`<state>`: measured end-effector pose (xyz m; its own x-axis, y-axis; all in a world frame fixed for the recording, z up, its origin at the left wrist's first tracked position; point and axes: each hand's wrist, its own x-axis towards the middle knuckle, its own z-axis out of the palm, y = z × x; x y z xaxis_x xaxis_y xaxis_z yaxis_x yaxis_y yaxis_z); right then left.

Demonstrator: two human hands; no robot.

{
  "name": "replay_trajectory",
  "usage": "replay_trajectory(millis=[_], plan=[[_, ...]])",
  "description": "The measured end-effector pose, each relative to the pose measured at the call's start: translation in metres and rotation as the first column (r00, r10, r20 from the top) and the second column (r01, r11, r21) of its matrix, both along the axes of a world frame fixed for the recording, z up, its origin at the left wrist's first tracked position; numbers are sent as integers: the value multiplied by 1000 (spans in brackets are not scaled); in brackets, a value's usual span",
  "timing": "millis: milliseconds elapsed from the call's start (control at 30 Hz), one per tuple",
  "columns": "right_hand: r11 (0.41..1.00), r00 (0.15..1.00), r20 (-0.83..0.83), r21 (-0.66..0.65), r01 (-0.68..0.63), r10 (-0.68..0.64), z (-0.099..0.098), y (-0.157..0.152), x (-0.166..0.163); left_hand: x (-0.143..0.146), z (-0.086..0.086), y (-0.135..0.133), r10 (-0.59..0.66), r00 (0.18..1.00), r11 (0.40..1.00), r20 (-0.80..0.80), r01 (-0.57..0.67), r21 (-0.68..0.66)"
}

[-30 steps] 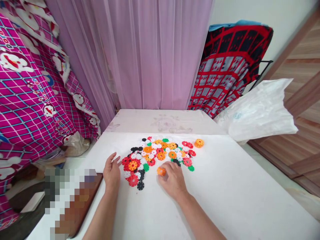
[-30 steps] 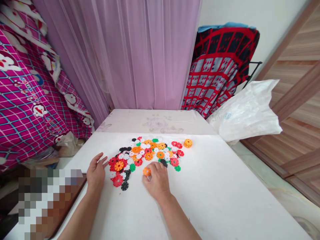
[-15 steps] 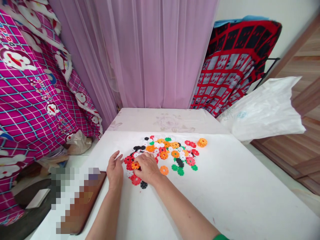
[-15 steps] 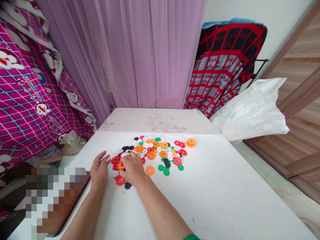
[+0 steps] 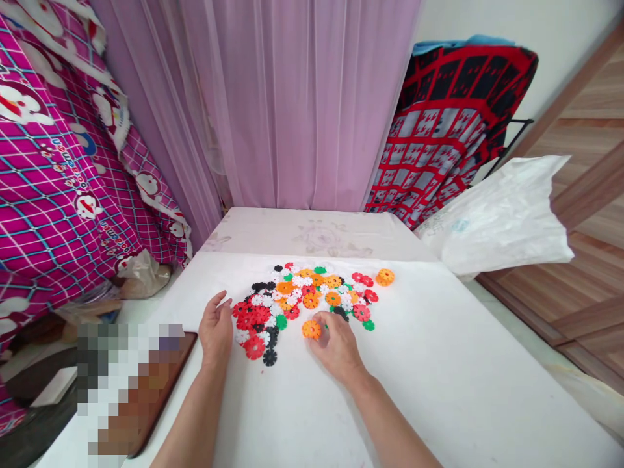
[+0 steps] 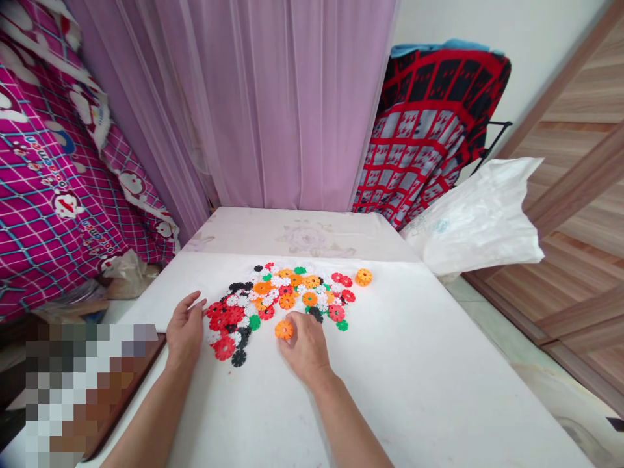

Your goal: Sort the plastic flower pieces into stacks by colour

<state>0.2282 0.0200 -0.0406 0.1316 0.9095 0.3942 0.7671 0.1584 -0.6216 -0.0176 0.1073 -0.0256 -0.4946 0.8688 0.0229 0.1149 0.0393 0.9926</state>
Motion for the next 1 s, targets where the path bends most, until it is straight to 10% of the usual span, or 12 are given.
replay_trajectory(millis=[800, 1000], plan=[[1000, 995, 100, -12, -6, 7, 7, -1, -6, -1, 1, -3, -74, 995, 997, -68, 75, 13], [984, 959, 225, 77, 160, -174, 19, 24, 30, -1, 3, -4, -54, 991, 998, -119, 55, 5]])
